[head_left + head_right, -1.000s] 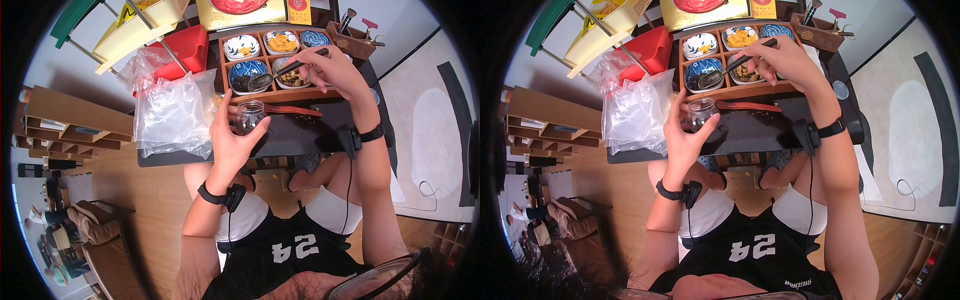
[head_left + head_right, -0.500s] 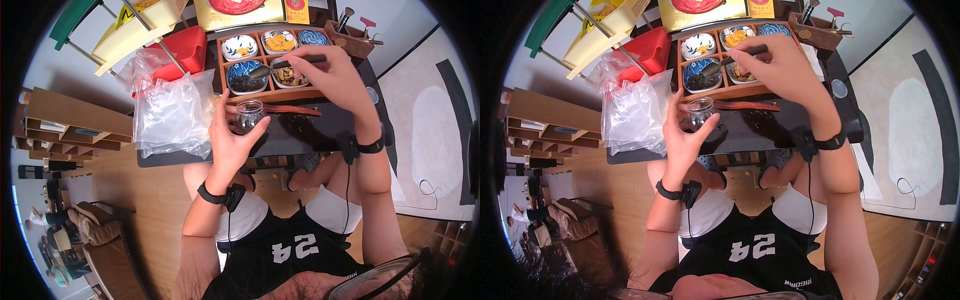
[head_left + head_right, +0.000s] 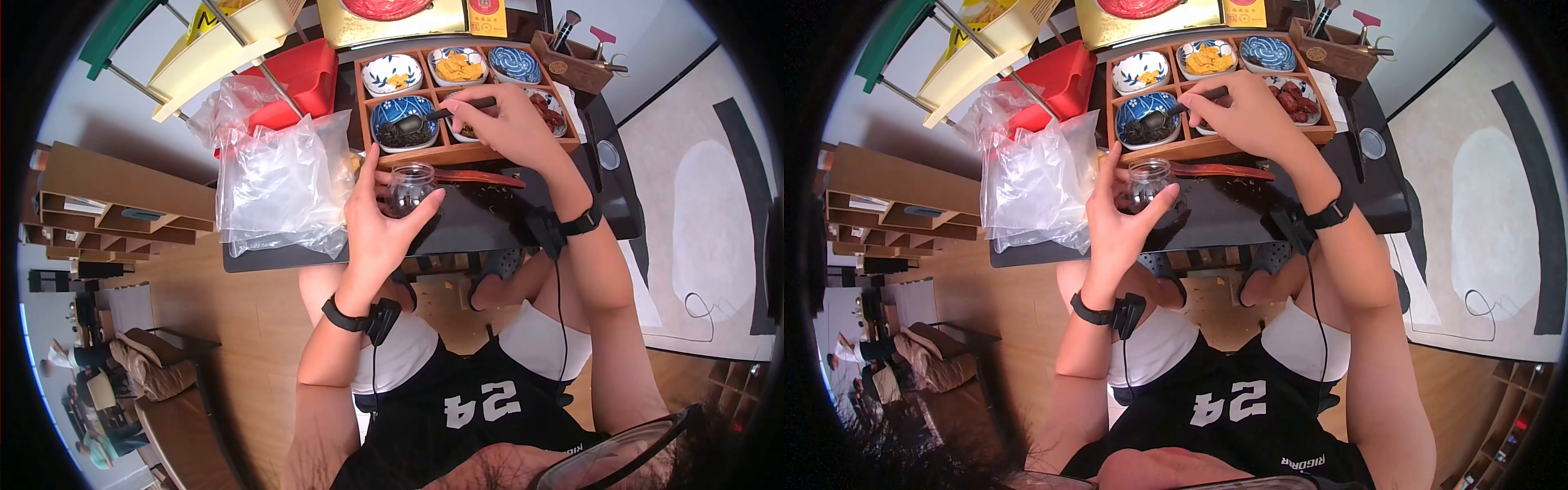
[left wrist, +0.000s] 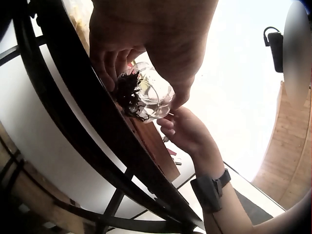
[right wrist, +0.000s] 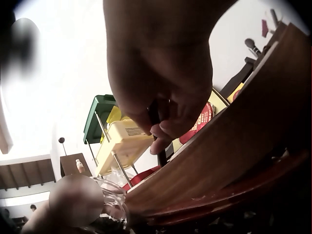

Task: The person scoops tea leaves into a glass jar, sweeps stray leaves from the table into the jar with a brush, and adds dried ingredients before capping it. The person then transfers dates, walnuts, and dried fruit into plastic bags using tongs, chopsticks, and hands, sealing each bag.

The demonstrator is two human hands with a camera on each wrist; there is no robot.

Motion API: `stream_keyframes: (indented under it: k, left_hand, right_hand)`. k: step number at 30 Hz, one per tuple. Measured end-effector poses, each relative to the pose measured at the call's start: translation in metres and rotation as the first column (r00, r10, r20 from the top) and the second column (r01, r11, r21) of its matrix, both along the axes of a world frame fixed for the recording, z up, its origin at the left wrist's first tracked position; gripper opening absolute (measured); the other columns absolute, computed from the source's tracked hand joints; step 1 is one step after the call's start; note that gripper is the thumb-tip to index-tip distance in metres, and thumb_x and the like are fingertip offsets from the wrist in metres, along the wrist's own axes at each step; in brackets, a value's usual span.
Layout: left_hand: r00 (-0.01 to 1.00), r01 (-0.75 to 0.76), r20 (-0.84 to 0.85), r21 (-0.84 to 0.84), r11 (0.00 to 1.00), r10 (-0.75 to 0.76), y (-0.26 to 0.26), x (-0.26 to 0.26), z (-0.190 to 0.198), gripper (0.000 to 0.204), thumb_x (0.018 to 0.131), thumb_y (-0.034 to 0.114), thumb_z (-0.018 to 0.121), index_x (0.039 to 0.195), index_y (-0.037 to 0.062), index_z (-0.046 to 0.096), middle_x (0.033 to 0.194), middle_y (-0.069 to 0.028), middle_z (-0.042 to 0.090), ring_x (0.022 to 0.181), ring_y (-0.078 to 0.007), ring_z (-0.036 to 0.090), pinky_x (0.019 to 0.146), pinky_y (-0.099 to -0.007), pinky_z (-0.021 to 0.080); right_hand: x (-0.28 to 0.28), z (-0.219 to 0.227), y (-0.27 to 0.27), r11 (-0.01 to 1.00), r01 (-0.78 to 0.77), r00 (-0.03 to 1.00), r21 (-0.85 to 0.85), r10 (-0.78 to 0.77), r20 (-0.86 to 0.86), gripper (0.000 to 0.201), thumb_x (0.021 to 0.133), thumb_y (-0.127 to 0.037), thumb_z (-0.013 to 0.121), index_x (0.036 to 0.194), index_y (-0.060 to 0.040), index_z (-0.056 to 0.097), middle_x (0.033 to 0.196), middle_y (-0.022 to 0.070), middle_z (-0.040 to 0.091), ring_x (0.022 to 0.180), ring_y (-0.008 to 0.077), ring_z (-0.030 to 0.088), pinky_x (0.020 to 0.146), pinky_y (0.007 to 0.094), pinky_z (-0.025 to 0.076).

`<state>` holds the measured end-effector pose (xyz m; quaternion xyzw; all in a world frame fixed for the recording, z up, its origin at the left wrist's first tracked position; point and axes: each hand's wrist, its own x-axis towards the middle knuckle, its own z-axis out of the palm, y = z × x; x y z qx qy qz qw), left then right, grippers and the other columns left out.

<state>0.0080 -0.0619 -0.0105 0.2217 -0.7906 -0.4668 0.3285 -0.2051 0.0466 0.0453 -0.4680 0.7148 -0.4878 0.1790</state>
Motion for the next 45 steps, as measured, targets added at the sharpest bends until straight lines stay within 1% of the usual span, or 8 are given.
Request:
stream_keyframes:
  k: [3, 23, 29, 31, 36, 39, 41, 45]
  left_hand:
    - [1.0, 0.006, 0.005, -0.014, 1.0, -0.006, 0.0, 0.0, 0.001, 0.1, 0.073, 0.029, 0.093, 0.148, -0.012, 0.042, 0.091, -0.0094, 0.07, 0.074, -0.0153, 0.066, 0.064, -0.0271, 0.053]
    - [1.0, -0.022, -0.017, 0.011, 1.0, 0.022, 0.002, 0.001, 0.009, 0.094, 0.073, 0.024, 0.094, 0.148, -0.0029, 0.045, 0.096, -0.0097, 0.069, 0.081, -0.016, 0.067, 0.069, -0.029, 0.054]
    - [0.999, -0.026, -0.032, 0.008, 1.0, 0.027, 0.002, 0.002, 0.008, 0.093, 0.073, 0.023, 0.093, 0.149, -0.0002, 0.045, 0.099, -0.0093, 0.068, 0.082, -0.0161, 0.066, 0.071, -0.0299, 0.055]
    - [0.998, -0.029, -0.051, -0.015, 0.999, 0.028, 0.001, 0.001, 0.004, 0.093, 0.072, 0.022, 0.094, 0.149, 0.0001, 0.045, 0.099, -0.0094, 0.067, 0.083, -0.017, 0.067, 0.072, -0.0304, 0.055]
    - [0.995, -0.036, -0.095, 0.009, 0.999, 0.037, 0.001, 0.001, 0.005, 0.092, 0.073, 0.022, 0.094, 0.148, -0.0004, 0.045, 0.098, -0.0097, 0.066, 0.084, -0.018, 0.068, 0.073, -0.0309, 0.055]
    - [0.996, -0.042, -0.078, 0.003, 0.999, 0.042, 0.001, 0.001, 0.005, 0.091, 0.073, 0.021, 0.093, 0.147, -0.0011, 0.046, 0.099, -0.0098, 0.067, 0.084, -0.0178, 0.068, 0.074, -0.0305, 0.055]
    - [0.997, -0.046, -0.064, -0.006, 0.999, 0.045, 0.0, 0.001, 0.003, 0.091, 0.073, 0.021, 0.093, 0.147, -0.0015, 0.046, 0.098, -0.0099, 0.067, 0.084, -0.0175, 0.068, 0.074, -0.03, 0.055]
    - [0.999, -0.005, -0.045, 0.063, 0.998, 0.008, 0.001, 0.0, 0.003, 0.094, 0.074, 0.022, 0.093, 0.149, -0.0065, 0.044, 0.098, -0.0103, 0.069, 0.082, -0.0165, 0.068, 0.075, -0.0297, 0.056]
  right_hand:
    - [-0.005, -0.001, 0.001, 0.996, -0.023, 0.965, 0.089, -0.001, 0.261, 0.028, 0.1, -0.023, 0.064, 0.111, -0.0014, 0.077, 0.083, 0.0019, 0.074, 0.059, 0.0077, 0.063, 0.052, 0.0234, 0.051]
    - [-0.03, 0.018, 0.021, 0.995, -0.097, 0.859, 0.016, 0.075, 0.507, 0.035, 0.101, -0.029, 0.063, 0.119, -0.0019, 0.076, 0.087, 0.0022, 0.069, 0.058, 0.0051, 0.056, 0.051, 0.0201, 0.046]
    - [0.009, 0.052, 0.034, 0.992, -0.078, 0.959, 0.095, 0.048, 0.28, 0.029, 0.098, -0.023, 0.065, 0.117, -0.0039, 0.077, 0.082, 0.0028, 0.07, 0.054, 0.0051, 0.055, 0.051, 0.0201, 0.047]
    - [0.02, 0.054, 0.036, 0.977, -0.209, 0.963, 0.045, 0.198, 0.183, 0.025, 0.096, -0.018, 0.066, 0.115, -0.0052, 0.077, 0.082, 0.0025, 0.071, 0.056, 0.0046, 0.057, 0.051, 0.0203, 0.047]
    - [0.026, 0.062, 0.04, 0.983, -0.184, 0.981, -0.004, 0.184, 0.068, 0.025, 0.095, -0.016, 0.069, 0.114, -0.003, 0.077, 0.084, 0.0016, 0.072, 0.066, 0.0042, 0.06, 0.06, 0.0201, 0.049]
    - [0.016, 0.063, 0.039, 0.996, -0.085, 0.99, 0.027, 0.081, 0.114, 0.025, 0.095, -0.017, 0.071, 0.113, -0.0019, 0.077, 0.086, 0.0018, 0.073, 0.073, 0.0063, 0.063, 0.067, 0.0224, 0.052]
    - [0.008, 0.042, 0.031, 0.992, 0.028, 0.998, -0.124, -0.034, -0.044, 0.022, 0.099, -0.017, 0.068, 0.114, -0.0046, 0.078, 0.083, -0.0019, 0.069, 0.064, 0.0028, 0.053, 0.055, 0.0202, 0.042]
    - [0.011, 0.018, 0.014, 0.975, 0.07, 0.949, -0.211, -0.13, -0.287, 0.023, 0.099, -0.018, 0.069, 0.113, -0.0012, 0.077, 0.089, 0.0025, 0.074, 0.068, 0.0063, 0.058, 0.058, 0.0232, 0.047]
